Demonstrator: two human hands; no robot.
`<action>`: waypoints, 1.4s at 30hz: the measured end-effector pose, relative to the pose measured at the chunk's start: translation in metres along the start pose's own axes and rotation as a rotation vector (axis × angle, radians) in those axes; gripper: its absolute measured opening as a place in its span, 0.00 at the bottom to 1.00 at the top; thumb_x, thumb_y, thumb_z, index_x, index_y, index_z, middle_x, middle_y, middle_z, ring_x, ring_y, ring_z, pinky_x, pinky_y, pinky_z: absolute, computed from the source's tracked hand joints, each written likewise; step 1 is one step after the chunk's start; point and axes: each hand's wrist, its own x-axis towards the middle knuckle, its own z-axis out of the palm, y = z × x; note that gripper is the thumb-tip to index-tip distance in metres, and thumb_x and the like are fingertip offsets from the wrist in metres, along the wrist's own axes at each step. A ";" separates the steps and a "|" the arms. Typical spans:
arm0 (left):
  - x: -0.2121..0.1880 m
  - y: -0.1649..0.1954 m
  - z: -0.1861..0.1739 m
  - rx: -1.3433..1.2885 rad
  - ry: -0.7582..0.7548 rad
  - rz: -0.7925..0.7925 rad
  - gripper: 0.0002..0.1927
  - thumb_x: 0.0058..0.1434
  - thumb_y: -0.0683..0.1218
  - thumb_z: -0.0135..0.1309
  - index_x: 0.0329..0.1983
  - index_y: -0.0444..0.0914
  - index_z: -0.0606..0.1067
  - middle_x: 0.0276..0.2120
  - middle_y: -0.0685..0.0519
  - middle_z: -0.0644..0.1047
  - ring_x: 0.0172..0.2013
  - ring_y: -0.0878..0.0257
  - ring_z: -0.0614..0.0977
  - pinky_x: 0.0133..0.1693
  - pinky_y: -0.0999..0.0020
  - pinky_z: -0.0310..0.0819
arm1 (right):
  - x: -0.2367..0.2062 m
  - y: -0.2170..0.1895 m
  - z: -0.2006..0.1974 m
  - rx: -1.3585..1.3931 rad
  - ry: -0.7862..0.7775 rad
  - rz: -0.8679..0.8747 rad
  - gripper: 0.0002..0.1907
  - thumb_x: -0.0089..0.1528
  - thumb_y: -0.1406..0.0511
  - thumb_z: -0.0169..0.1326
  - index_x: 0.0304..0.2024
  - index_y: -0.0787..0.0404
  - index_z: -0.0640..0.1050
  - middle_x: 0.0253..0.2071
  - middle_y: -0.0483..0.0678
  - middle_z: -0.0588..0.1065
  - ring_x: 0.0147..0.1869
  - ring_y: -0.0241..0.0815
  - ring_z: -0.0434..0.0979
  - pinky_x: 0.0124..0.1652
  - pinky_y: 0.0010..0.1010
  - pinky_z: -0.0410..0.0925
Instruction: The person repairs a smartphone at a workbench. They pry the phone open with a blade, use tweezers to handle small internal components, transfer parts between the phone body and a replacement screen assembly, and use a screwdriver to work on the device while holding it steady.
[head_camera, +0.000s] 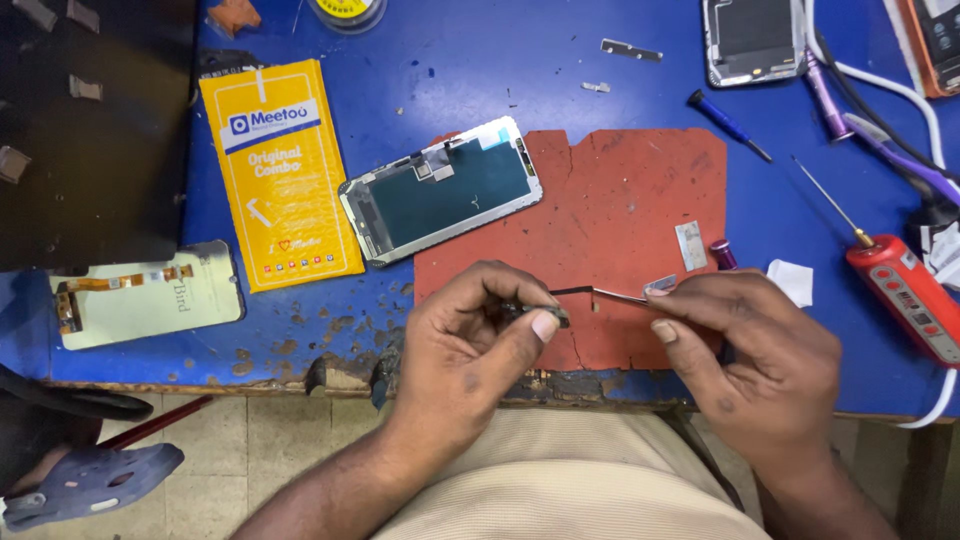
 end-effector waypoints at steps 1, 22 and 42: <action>0.001 0.001 0.000 -0.009 -0.025 0.040 0.06 0.68 0.35 0.56 0.47 0.32 0.76 0.44 0.52 0.77 0.43 0.71 0.77 0.44 0.75 0.74 | 0.000 0.001 0.000 0.042 -0.003 0.066 0.10 0.58 0.74 0.64 0.43 0.65 0.84 0.38 0.50 0.80 0.35 0.34 0.76 0.32 0.24 0.65; 0.011 0.020 0.005 0.345 -0.075 0.018 0.06 0.61 0.38 0.63 0.42 0.34 0.82 0.40 0.55 0.76 0.35 0.72 0.76 0.35 0.77 0.72 | 0.014 0.019 0.009 0.595 -0.066 0.130 0.06 0.67 0.75 0.55 0.46 0.70 0.80 0.45 0.55 0.79 0.50 0.42 0.82 0.53 0.32 0.77; 0.017 0.028 0.000 -0.037 -0.280 -0.292 0.12 0.67 0.35 0.52 0.51 0.36 0.67 0.37 0.55 0.73 0.34 0.71 0.75 0.36 0.75 0.73 | 0.047 0.004 -0.005 0.366 -0.294 -0.325 0.12 0.54 0.76 0.66 0.39 0.63 0.82 0.37 0.49 0.81 0.42 0.38 0.85 0.38 0.25 0.78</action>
